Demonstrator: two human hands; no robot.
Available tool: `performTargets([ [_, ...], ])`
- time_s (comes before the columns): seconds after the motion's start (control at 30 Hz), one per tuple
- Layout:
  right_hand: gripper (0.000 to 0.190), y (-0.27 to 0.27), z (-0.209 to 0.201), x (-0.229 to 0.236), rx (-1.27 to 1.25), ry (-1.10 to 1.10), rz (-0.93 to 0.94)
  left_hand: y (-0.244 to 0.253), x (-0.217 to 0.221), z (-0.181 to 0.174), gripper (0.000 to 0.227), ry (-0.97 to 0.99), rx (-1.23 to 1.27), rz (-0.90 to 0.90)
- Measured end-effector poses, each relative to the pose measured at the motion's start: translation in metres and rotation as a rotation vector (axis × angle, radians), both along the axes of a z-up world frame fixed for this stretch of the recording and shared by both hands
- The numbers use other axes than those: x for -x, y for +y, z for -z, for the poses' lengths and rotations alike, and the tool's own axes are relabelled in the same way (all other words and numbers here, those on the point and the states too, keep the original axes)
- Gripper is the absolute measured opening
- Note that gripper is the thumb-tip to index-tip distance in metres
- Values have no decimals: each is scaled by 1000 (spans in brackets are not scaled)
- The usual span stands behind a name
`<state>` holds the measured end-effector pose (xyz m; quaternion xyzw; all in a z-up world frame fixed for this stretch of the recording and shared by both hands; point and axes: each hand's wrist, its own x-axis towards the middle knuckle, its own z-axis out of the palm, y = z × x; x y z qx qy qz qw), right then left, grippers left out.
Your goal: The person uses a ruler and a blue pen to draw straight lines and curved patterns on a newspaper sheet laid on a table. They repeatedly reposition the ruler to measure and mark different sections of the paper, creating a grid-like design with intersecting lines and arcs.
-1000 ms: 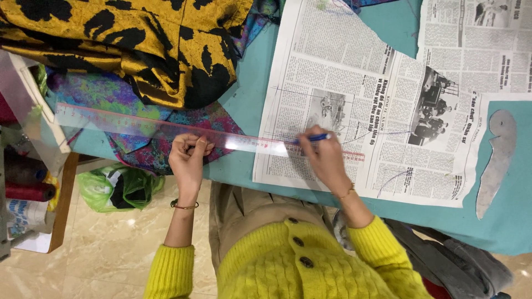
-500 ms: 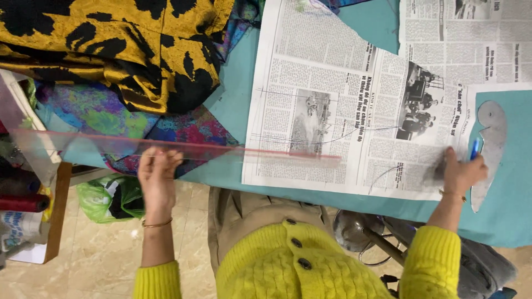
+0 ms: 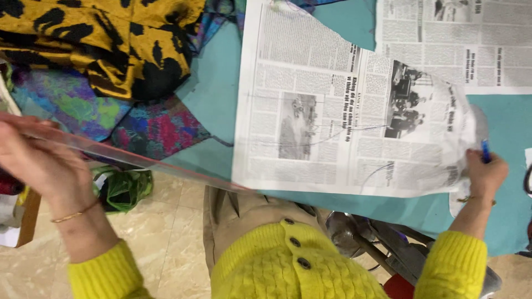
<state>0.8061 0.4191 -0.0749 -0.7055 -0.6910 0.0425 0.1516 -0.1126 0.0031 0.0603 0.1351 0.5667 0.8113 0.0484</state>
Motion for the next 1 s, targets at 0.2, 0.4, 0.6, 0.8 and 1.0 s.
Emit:
performTargets([
  [0.2,40,84,-42,-52,-213,25,-62,-38,85,96,35,410,658,74],
  [0.4,23,121,-53,-51,-708,-292,-98,116,-136,-76,9,1068,634,434],
  [0.6,13,1,-65,102,-400,1226,-61,171,-219,0,29,1199,789,958],
  [0.8,82,-166,-74,231,-158,1004,98,195,-259,36,38,1330,693,1104],
  [1.0,67,-226,-87,328,-4,1458,364,218,-261,69,46,1300,772,1296],
])
